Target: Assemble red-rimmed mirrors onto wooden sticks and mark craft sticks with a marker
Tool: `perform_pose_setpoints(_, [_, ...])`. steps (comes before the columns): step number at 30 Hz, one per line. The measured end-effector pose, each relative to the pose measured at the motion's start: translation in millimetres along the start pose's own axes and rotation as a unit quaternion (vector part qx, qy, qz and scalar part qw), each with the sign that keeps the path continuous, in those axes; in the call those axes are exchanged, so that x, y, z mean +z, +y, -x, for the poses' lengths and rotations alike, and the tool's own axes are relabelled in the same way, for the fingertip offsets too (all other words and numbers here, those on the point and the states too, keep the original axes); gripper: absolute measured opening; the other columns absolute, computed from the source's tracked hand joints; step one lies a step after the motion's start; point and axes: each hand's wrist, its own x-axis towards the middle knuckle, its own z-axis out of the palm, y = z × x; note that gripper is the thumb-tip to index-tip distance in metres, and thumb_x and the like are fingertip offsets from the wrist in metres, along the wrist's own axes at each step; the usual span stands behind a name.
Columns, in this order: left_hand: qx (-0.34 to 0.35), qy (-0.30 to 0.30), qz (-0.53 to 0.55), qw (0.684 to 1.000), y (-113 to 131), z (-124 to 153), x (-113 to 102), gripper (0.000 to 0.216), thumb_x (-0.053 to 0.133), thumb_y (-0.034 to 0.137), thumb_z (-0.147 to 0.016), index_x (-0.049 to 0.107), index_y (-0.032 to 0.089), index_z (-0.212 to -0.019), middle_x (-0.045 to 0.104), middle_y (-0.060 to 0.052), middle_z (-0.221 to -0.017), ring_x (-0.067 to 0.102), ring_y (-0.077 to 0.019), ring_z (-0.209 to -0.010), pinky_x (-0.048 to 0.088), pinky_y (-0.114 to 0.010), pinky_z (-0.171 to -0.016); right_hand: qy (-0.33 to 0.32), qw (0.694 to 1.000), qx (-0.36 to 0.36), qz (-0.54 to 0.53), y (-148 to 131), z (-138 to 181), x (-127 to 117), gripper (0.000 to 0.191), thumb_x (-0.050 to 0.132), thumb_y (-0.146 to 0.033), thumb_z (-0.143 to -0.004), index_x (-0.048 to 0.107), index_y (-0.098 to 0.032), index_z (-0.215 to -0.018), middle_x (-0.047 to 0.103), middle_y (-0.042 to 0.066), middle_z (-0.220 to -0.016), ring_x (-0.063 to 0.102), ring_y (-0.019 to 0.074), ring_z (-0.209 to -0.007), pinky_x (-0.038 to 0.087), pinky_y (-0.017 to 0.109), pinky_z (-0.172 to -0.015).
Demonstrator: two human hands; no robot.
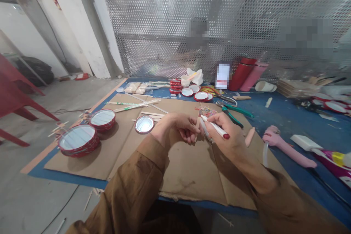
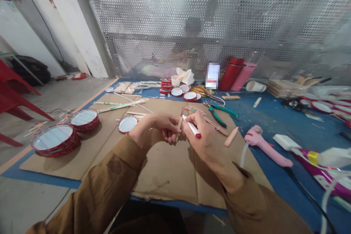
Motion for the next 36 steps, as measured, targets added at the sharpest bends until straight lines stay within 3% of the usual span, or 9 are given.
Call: perform_pose_setpoints(36, [0.005,-0.013,-0.012,1.0,-3.2,-0.6,-4.4,0.039,0.084,0.048,-0.07,0.065,0.015,-0.078,0.073,-0.004,-0.069,0.07,-0.0147,-0.066,0.055,-0.024,-0.061,-0.007,1.0,0.011,-0.007,0.1,2.7,1.1,0.02,0.057,-0.046,-0.093,0.063,-0.027,-0.089,0.074,0.004,-0.083,0.066,0.0256,-0.083,0.05,0.04,-0.08])
